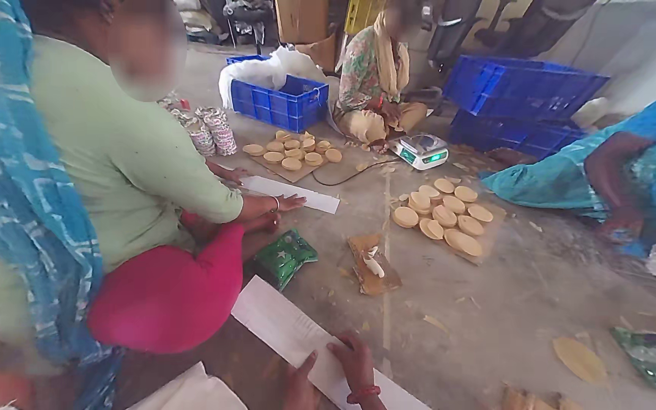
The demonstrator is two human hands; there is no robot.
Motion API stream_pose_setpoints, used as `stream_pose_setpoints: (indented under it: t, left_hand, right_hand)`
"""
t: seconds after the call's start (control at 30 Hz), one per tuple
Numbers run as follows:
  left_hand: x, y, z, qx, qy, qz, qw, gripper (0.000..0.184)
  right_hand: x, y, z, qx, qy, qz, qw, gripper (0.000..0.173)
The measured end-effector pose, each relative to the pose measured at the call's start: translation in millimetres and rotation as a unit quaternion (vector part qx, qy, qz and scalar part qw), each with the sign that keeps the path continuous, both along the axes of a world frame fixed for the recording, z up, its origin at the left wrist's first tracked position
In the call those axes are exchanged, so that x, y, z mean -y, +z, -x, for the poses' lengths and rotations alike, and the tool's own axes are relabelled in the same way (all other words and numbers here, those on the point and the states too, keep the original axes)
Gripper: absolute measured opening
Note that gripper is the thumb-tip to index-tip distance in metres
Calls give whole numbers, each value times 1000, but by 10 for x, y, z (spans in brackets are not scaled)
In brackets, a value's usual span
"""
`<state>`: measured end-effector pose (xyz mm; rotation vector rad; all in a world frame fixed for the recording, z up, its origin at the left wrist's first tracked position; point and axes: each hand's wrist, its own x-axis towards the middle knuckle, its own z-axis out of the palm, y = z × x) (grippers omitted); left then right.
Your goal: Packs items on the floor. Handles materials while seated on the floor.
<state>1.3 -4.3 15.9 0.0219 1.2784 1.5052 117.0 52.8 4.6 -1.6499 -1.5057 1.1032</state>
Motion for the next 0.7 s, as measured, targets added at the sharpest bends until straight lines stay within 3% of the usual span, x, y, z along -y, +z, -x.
stream_pose_setpoints:
  t: [0.17, 0.47, 0.7]
  left_hand:
    - [-3, -24, 25, -9, -2, 13, 1000, 64]
    - [-8, -99, 49, 2, -3, 9, 1000, 60]
    - [-7, -105, 46, -2, -5, 5, 1000, 64]
  right_hand:
    - [120, -66, 142, 10, -26, -20, 999, 34]
    - [169, -175, 189, 17, -22, -115, 993, 31]
    - [180, -153, 182, 14, -17, -119, 993, 30]
